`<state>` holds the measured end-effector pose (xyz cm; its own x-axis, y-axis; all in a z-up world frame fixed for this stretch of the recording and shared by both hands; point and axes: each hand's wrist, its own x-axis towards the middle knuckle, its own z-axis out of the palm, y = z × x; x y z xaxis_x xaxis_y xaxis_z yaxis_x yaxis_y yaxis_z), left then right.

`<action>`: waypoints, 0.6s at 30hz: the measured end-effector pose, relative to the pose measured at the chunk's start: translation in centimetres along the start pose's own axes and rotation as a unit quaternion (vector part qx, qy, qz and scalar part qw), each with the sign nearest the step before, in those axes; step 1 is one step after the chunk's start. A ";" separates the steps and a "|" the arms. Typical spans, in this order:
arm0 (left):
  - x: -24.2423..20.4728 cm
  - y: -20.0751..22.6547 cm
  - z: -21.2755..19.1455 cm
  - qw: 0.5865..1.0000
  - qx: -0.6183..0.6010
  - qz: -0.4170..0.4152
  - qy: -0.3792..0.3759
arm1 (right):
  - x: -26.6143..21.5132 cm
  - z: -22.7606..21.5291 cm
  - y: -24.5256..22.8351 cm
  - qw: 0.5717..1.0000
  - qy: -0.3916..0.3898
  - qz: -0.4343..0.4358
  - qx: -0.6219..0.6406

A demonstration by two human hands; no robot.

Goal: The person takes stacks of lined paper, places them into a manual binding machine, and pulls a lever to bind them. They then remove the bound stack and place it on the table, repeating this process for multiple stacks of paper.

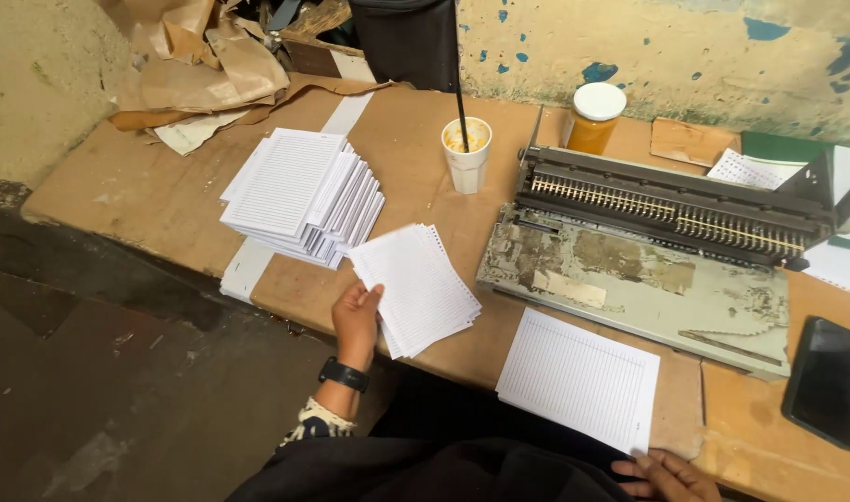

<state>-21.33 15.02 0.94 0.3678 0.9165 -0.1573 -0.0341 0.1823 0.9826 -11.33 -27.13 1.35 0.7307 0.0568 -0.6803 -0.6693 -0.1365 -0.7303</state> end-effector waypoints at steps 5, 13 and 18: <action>-2.8 2.7 0.0 0.919 0.375 0.117 0.028 | 0.5 -0.3 0.6 1.000 -0.008 -0.021 -0.008; -11.6 2.3 9.0 0.890 0.300 0.196 -0.282 | -1.5 -0.2 -0.4 0.976 0.007 -0.181 -0.122; -16.5 -2.4 16.5 0.830 0.203 0.176 -0.489 | -4.5 1.8 -3.9 0.945 0.075 -0.179 -0.262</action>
<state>-11.99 -6.44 2.76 0.9864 0.1251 0.1063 -0.0560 -0.3522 0.9342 -12.24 -25.03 7.16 0.9349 0.0574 -0.3502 -0.2456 -0.6079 -0.7551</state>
